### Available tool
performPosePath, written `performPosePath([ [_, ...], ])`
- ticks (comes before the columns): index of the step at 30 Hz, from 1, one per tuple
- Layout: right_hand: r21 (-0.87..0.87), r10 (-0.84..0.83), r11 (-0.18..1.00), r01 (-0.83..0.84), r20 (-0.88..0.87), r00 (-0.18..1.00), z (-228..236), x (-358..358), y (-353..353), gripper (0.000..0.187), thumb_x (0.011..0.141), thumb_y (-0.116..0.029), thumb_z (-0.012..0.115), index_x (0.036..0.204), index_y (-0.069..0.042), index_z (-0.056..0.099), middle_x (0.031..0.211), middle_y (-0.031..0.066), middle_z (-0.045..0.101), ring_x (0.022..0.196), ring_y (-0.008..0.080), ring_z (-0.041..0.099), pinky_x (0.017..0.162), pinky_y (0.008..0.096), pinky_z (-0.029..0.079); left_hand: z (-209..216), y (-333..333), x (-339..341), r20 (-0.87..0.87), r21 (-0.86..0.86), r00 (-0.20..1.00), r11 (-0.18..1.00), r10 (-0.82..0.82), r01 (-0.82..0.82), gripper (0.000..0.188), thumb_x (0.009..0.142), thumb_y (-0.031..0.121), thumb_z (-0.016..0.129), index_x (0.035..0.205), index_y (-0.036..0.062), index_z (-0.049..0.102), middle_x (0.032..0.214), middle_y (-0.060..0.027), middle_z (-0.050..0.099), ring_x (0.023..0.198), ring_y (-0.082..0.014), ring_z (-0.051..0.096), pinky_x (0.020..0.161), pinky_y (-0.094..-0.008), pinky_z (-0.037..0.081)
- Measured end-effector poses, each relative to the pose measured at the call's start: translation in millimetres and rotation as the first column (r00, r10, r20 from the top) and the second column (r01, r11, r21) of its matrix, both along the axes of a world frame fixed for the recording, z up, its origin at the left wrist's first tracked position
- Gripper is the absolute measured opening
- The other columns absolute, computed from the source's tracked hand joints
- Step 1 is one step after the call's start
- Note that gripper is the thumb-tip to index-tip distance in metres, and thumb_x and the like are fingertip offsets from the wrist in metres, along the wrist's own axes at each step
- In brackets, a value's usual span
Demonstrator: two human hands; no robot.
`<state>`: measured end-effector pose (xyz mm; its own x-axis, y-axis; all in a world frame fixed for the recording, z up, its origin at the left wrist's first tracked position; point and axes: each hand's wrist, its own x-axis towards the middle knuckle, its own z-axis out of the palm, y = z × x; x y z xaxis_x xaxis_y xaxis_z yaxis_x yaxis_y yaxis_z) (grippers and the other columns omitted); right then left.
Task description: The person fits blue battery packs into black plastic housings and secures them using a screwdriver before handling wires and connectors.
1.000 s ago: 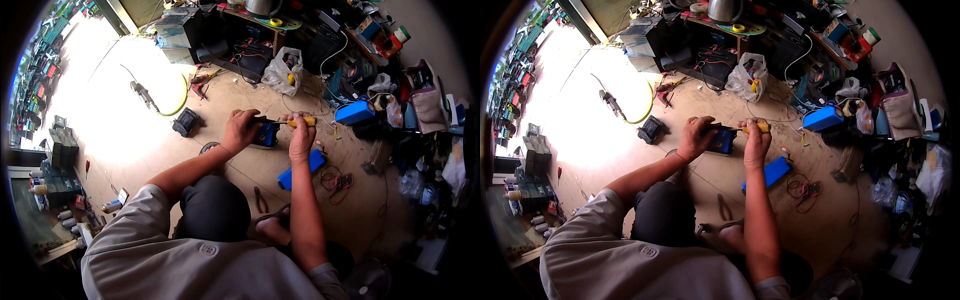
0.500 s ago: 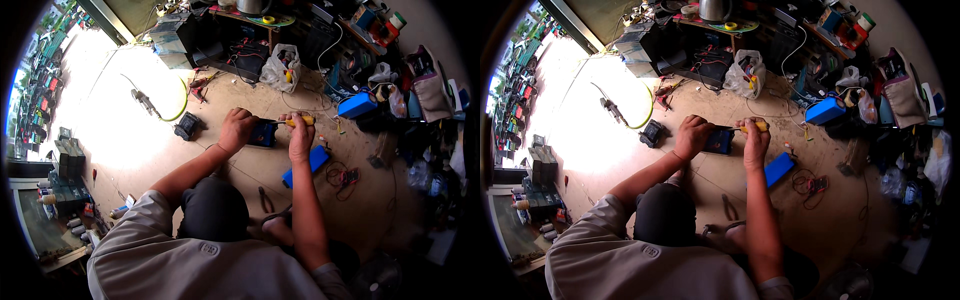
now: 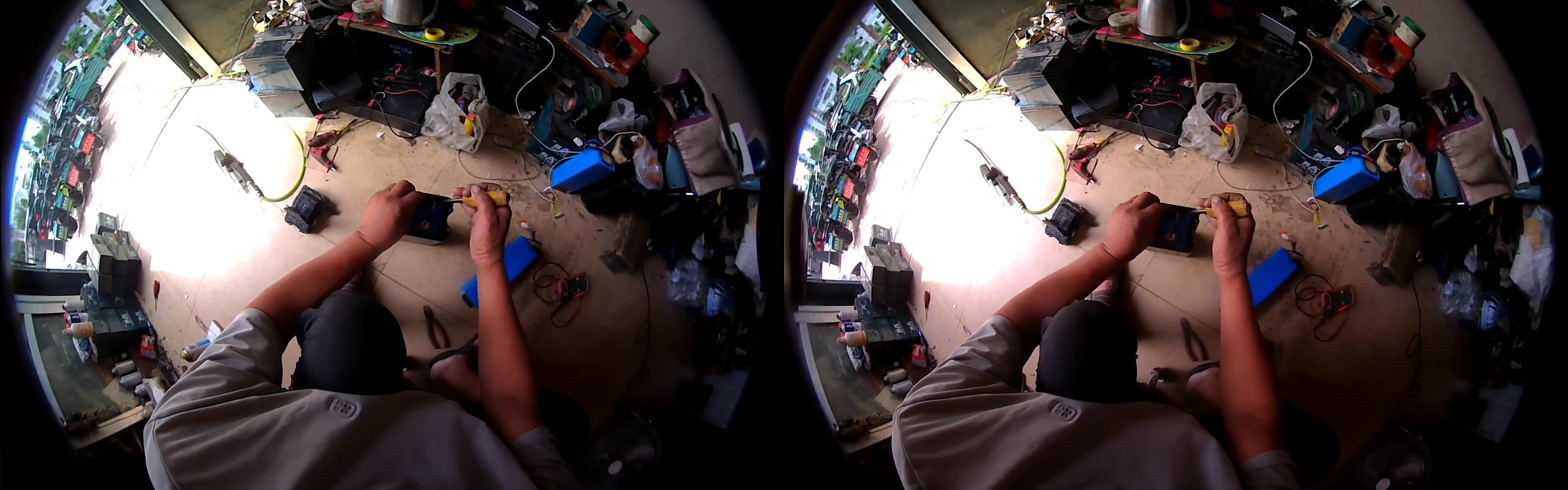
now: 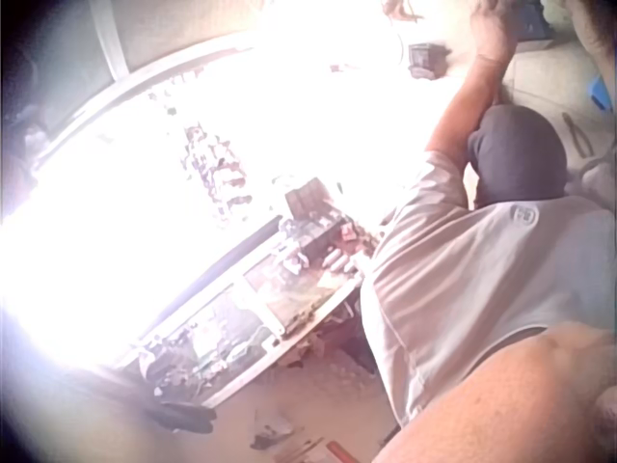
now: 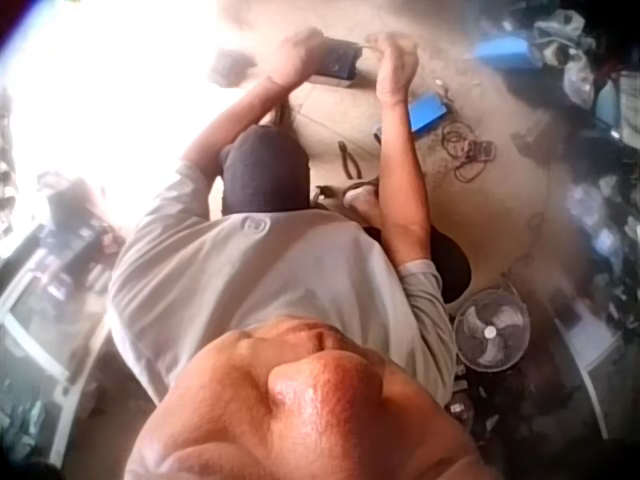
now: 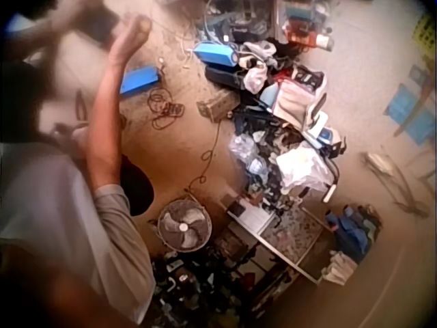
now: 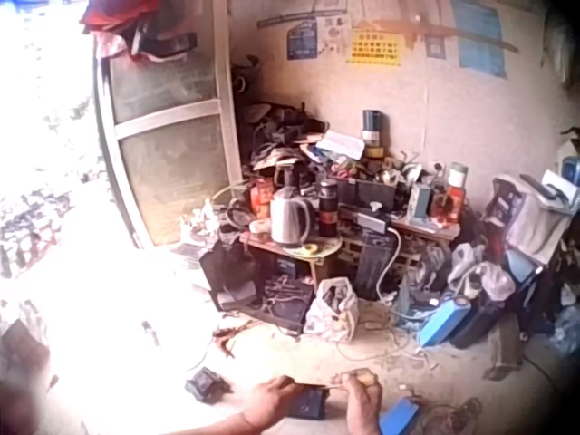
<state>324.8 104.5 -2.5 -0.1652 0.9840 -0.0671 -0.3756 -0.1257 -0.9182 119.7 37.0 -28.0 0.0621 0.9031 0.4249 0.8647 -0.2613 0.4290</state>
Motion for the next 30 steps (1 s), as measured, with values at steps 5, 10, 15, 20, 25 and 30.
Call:
performPosePath([
  [5,0.046,-0.035,0.998,0.031,0.082,0.996,17,12,6,0.015,0.106,-0.020,0.062,0.103,-0.006,0.065,0.097,0.0042,0.072,0.099,0.0172,0.074,0.085,0.0293,0.050,3,1,0,-0.014,-0.094,1.000,0.996,-0.010,0.008,0.029,0.085,0.015,0.073,0.114,0.0137,0.074,0.105,-0.0078,0.069,0.090,-0.0326,0.073,0.078,-0.0430,0.061],
  [10,0.053,-0.051,0.997,0.048,0.052,0.997,22,13,1,0.014,0.106,-0.020,0.062,0.100,-0.008,0.066,0.097,0.0022,0.072,0.098,0.0157,0.074,0.085,0.0282,0.049,4,6,3,-0.060,-0.119,0.997,0.992,-0.045,0.038,0.034,0.085,0.015,0.073,0.119,0.0140,0.072,0.103,-0.0080,0.068,0.090,-0.0324,0.073,0.077,-0.0432,0.060],
  [15,0.069,-0.050,0.997,0.044,0.081,0.995,23,12,-1,0.012,0.106,-0.019,0.062,0.101,-0.008,0.065,0.098,0.0018,0.072,0.099,0.0163,0.074,0.086,0.0283,0.050,5,4,1,-0.062,-0.108,0.995,0.992,-0.077,0.070,0.035,0.084,0.014,0.072,0.119,0.0139,0.072,0.102,-0.0081,0.067,0.089,-0.0330,0.073,0.077,-0.0435,0.060],
  [20,0.069,-0.050,0.997,0.045,0.075,0.996,25,11,-2,0.012,0.106,-0.019,0.062,0.101,-0.008,0.065,0.099,0.0019,0.072,0.100,0.0166,0.074,0.086,0.0282,0.049,2,8,5,-0.172,-0.120,0.982,0.992,-0.071,0.050,0.033,0.082,0.012,0.071,0.116,0.0137,0.073,0.102,-0.0079,0.067,0.090,-0.0320,0.073,0.077,-0.0428,0.060],
  [25,0.034,-0.049,0.998,0.048,0.033,0.998,20,12,0,0.013,0.106,-0.019,0.063,0.102,-0.007,0.066,0.099,0.0026,0.072,0.101,0.0164,0.074,0.086,0.0279,0.050,-7,8,2,-0.061,-0.074,0.996,0.996,-0.060,0.055,0.023,0.083,0.013,0.071,0.106,0.0127,0.075,0.099,-0.0062,0.070,0.089,-0.0303,0.073,0.077,-0.0424,0.060],
  [30,0.040,-0.048,0.998,0.045,0.072,0.996,22,12,-2,0.013,0.106,-0.018,0.062,0.103,-0.006,0.066,0.099,0.0031,0.072,0.101,0.0170,0.074,0.086,0.0279,0.050,16,17,4,0.005,-0.274,0.999,0.961,0.050,-0.046,0.012,0.087,0.020,0.077,0.097,0.0130,0.076,0.099,-0.0045,0.074,0.094,-0.0305,0.074,0.079,-0.0440,0.059],
])
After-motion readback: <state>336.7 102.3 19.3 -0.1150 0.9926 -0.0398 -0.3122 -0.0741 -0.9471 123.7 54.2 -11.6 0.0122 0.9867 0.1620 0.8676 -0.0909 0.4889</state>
